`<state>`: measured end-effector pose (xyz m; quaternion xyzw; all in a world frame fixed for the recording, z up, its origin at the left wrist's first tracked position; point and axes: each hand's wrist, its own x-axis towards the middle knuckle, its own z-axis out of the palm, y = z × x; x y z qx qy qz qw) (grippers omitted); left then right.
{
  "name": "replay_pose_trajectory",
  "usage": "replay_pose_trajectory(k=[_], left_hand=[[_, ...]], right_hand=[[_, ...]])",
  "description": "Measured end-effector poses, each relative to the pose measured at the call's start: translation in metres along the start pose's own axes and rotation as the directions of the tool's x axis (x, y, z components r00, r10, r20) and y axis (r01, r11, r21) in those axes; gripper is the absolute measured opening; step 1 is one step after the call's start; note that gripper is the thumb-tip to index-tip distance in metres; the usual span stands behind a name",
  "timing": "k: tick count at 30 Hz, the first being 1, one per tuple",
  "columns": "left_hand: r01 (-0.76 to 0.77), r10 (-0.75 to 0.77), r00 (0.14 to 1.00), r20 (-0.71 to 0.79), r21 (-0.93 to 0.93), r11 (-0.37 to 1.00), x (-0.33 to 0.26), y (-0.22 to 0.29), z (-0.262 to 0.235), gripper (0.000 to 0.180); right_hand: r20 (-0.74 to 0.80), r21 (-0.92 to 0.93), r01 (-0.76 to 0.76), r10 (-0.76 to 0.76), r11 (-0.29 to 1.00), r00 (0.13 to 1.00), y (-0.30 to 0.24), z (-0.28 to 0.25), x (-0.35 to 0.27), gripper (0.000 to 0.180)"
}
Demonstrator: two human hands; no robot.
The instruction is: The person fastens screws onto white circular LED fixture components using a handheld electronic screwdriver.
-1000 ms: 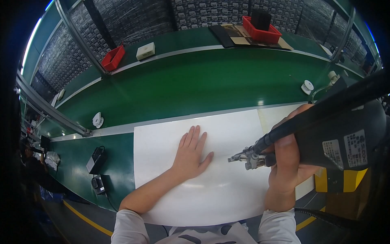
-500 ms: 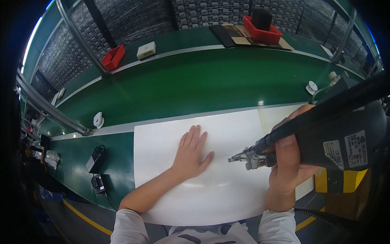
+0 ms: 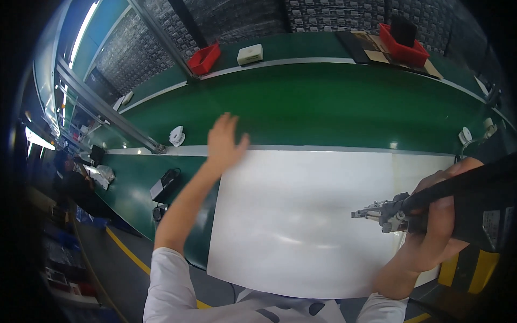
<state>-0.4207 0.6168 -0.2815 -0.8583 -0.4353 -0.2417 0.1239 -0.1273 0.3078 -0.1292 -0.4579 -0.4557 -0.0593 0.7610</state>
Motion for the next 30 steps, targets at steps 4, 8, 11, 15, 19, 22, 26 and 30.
replay_pose_trajectory(k=[4, 8, 11, 15, 19, 22, 26, 30], left_hand=[[0.286, -0.319, 0.947, 0.029, 0.374, 0.882, 0.015, -0.13, -0.013, 0.074], [0.586, -0.689, 0.723, 0.061, 0.474, 0.657, 0.021, -0.209, -0.026, 0.08], [0.652, -0.768, 0.605, 0.211, 0.422, 0.63, 0.018, -0.244, -0.025, 0.076], [0.63, -0.709, 0.684, 0.172, 0.353, 0.692, 0.019, -0.233, -0.027, 0.071], [0.445, -0.442, 0.895, -0.059, 0.168, 0.88, 0.035, -0.212, -0.025, 0.073], [0.336, -0.345, 0.936, -0.071, -0.113, 0.935, 0.041, -0.149, -0.027, 0.066], [-0.108, 0.061, 0.993, -0.104, -0.536, 0.837, 0.027, -0.004, -0.035, 0.048], [-0.239, 0.271, 0.96, -0.073, -0.719, 0.652, -0.029, 0.119, -0.047, 0.039]], right_hand=[[0.063, -0.025, 0.037, -0.036, 0.999, 0.997, -0.005, -0.002, 0.002, 0.028], [0.082, -0.049, 0.028, -0.024, 0.998, 0.996, 0.004, -0.015, -0.005, 0.029], [0.027, -0.2, -0.025, 0.031, 0.979, 0.999, 0.011, -0.018, -0.011, 0.029], [-0.006, -0.274, -0.018, 0.017, 0.962, 1.0, 0.012, -0.017, -0.013, 0.031], [0.083, -0.183, -0.01, 0.026, 0.983, 0.996, 0.008, -0.025, -0.007, 0.031], [0.081, -0.161, 0.019, -0.006, 0.987, 0.997, 0.009, -0.002, -0.01, 0.03], [-0.085, -0.154, -0.073, 0.061, 0.985, 0.995, 0.003, 0.004, -0.015, 0.031], [-0.078, -0.122, -0.092, 0.083, 0.988, 0.993, 0.003, 0.003, -0.012, 0.033]])
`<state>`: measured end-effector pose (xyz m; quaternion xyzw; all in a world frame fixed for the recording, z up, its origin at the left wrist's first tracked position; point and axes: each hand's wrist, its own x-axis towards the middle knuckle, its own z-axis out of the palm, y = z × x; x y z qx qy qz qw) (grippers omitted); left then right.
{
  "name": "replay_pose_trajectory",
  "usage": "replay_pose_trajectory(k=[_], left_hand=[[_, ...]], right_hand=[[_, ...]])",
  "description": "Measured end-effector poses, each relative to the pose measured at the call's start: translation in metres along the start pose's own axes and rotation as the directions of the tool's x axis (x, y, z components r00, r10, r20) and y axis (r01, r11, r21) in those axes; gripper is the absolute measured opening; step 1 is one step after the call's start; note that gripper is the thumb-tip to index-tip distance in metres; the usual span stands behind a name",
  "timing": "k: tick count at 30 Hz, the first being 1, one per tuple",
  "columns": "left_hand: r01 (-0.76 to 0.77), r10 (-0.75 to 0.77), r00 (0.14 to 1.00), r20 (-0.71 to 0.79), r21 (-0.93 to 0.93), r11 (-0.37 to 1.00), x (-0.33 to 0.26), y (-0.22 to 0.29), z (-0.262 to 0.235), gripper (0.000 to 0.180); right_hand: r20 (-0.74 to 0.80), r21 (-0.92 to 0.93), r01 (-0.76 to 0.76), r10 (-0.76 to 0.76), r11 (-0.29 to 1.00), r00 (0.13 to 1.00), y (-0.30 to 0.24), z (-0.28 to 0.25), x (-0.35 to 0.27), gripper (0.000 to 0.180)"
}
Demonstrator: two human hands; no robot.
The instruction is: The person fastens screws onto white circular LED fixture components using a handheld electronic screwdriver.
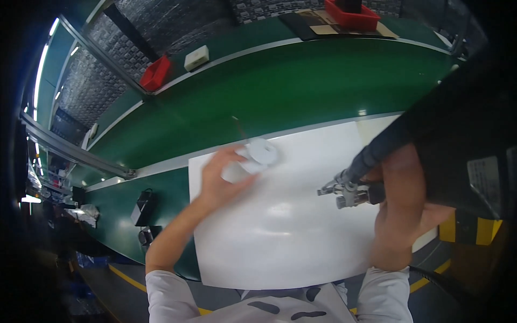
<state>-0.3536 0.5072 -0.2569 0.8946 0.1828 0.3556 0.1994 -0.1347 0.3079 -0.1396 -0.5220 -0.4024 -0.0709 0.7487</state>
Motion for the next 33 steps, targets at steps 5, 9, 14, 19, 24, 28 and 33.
replay_pose_trajectory(k=[5, 9, 14, 19, 24, 28, 33], left_hand=[[-0.119, 0.117, 0.992, 0.042, 0.07, 0.99, -0.024, 0.049, 0.054, 0.046], [-0.236, 0.21, 0.962, 0.175, 0.142, 0.961, -0.026, 0.066, 0.055, 0.047], [-0.464, 0.421, 0.835, 0.354, 0.04, 0.885, -0.018, 0.07, 0.076, 0.044], [-0.501, 0.43, 0.829, 0.358, 0.135, 0.855, -0.034, 0.077, 0.093, 0.041], [-0.516, 0.443, 0.826, 0.348, 0.154, 0.842, -0.035, 0.078, 0.09, 0.037], [-0.516, 0.44, 0.826, 0.353, 0.156, 0.842, -0.035, 0.078, 0.089, 0.035], [-0.508, 0.435, 0.832, 0.343, 0.159, 0.846, -0.036, 0.078, 0.09, 0.035]], right_hand=[[-0.009, -0.01, -0.026, 0.026, 1.0, 1.0, -0.012, 0.004, 0.004, 0.038], [0.088, -0.01, 0.118, -0.116, 0.993, 0.989, -0.011, 0.003, 0.016, 0.036], [0.11, -0.024, 0.109, -0.105, 0.994, 0.988, -0.007, 0.0, 0.016, 0.035], [0.129, -0.03, 0.096, -0.092, 0.995, 0.987, -0.008, 0.004, 0.017, 0.036], [0.143, 0.027, 0.073, -0.076, 0.997, 0.987, -0.005, 0.007, 0.014, 0.037], [0.163, 0.074, 0.031, -0.042, 0.997, 0.986, -0.008, 0.01, 0.012, 0.037], [0.118, 0.032, 0.044, -0.048, 0.999, 0.992, -0.007, 0.015, 0.011, 0.036]])
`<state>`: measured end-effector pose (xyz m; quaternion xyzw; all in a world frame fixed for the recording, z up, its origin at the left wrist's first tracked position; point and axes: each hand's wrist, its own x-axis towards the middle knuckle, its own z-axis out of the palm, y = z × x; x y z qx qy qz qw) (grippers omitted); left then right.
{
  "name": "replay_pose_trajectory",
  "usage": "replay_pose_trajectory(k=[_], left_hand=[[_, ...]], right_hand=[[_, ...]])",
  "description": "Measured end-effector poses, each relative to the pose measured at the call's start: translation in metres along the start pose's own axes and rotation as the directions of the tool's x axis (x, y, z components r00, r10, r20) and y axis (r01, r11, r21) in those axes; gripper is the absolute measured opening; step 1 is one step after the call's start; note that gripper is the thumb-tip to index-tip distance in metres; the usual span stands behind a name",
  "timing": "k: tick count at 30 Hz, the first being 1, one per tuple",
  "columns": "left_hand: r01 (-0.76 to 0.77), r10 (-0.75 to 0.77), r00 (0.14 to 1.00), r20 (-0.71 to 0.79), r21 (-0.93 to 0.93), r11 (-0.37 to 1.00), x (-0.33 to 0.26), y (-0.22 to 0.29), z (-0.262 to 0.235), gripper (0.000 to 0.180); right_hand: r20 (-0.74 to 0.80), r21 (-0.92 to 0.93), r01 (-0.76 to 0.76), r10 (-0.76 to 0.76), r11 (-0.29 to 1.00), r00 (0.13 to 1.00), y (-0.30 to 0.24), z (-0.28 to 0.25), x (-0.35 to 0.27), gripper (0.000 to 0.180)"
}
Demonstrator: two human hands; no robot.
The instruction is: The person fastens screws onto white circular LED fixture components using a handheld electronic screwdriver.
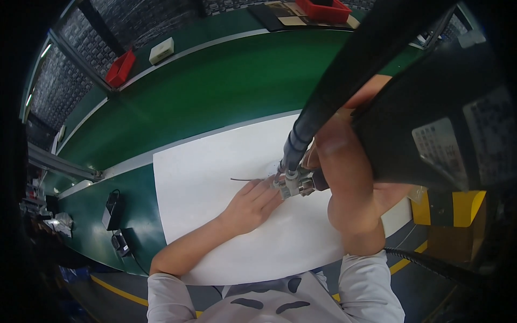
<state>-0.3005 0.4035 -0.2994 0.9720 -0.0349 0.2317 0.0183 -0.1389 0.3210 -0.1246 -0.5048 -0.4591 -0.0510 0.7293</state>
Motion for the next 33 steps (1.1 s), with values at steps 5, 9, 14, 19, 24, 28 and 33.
replay_pose_trajectory(k=[5, 9, 14, 19, 24, 28, 33], left_hand=[[0.005, -0.005, 1.0, -0.014, -0.005, 1.0, 0.002, 0.002, 0.0, 0.035], [0.028, -0.029, 0.999, -0.042, -0.026, 0.999, 0.001, 0.006, 0.002, 0.03], [0.057, -0.062, 0.99, -0.126, -0.04, 0.998, 0.001, 0.006, 0.01, 0.027], [-0.049, 0.007, 0.982, -0.19, -0.215, 0.975, -0.002, 0.001, 0.002, 0.029], [-0.086, 0.022, 0.975, -0.223, -0.285, 0.955, -0.007, -0.004, 0.007, 0.031], [-0.082, 0.033, 0.983, -0.178, -0.278, 0.957, -0.004, -0.004, 0.008, 0.031], [-0.049, 0.025, 0.996, -0.081, -0.303, 0.952, -0.001, -0.005, 0.002, 0.035]], right_hand=[[0.047, 0.018, -0.037, 0.036, 0.999, 0.998, 0.003, -0.002, -0.002, 0.035], [0.055, 0.116, -0.022, 0.016, 0.993, 0.998, 0.012, -0.001, -0.008, 0.034], [-0.034, -0.004, -0.105, 0.105, 0.994, 0.994, -0.001, 0.004, -0.011, 0.036], [-0.111, 0.113, 0.063, -0.051, 0.992, 0.993, 0.001, -0.021, 0.002, 0.042], [-0.178, -0.059, 0.001, -0.012, 0.998, 0.984, -0.001, -0.018, 0.003, 0.039], [-0.132, -0.022, -0.024, 0.021, 0.999, 0.991, 0.0, -0.014, 0.002, 0.039], [-0.051, 0.134, -0.069, 0.076, 0.989, 0.996, 0.01, -0.014, -0.005, 0.035]])
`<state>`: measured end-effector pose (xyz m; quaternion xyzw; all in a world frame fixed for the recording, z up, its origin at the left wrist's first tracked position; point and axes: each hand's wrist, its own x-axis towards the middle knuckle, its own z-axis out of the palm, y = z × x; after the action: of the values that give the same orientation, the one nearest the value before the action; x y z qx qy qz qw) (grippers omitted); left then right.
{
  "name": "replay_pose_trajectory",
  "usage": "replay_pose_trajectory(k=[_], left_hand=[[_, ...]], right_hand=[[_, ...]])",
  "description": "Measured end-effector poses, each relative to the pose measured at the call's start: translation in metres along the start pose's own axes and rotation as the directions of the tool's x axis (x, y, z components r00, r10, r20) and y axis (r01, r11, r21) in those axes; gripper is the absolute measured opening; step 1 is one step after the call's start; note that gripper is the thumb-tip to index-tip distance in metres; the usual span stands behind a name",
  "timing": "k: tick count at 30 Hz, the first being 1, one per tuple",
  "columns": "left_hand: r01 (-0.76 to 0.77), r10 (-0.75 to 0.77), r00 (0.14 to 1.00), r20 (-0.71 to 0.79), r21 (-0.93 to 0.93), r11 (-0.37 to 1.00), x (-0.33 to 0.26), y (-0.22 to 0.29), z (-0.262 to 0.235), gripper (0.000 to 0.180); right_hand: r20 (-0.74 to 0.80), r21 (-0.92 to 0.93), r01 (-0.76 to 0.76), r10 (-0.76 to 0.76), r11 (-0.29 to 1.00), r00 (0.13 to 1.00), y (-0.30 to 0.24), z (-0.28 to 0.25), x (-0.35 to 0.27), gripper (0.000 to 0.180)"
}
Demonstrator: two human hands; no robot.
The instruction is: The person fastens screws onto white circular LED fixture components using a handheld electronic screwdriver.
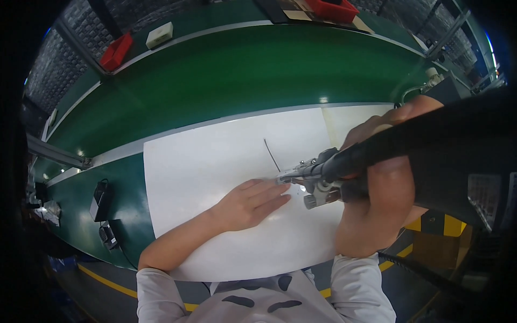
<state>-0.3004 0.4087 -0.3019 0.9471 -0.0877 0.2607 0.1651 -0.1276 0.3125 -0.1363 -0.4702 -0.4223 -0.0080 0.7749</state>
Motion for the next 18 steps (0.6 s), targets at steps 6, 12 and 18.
replay_pose_trajectory(k=[6, 12, 18], left_hand=[[0.008, -0.008, 1.0, 0.01, 0.013, 1.0, 0.002, 0.001, -0.001, 0.036], [0.016, -0.016, 1.0, 0.003, 0.014, 1.0, 0.0, 0.0, -0.002, 0.035], [0.025, -0.025, 1.0, -0.003, 0.002, 1.0, -0.001, 0.0, -0.002, 0.035]], right_hand=[[0.141, 0.044, 0.02, -0.026, 0.999, 0.99, 0.001, -0.002, -0.001, 0.033], [0.163, 0.047, 0.04, -0.047, 0.998, 0.986, 0.004, 0.001, -0.001, 0.034], [0.064, -0.073, -0.017, 0.022, 0.997, 0.998, -0.004, 0.019, -0.006, 0.035]])
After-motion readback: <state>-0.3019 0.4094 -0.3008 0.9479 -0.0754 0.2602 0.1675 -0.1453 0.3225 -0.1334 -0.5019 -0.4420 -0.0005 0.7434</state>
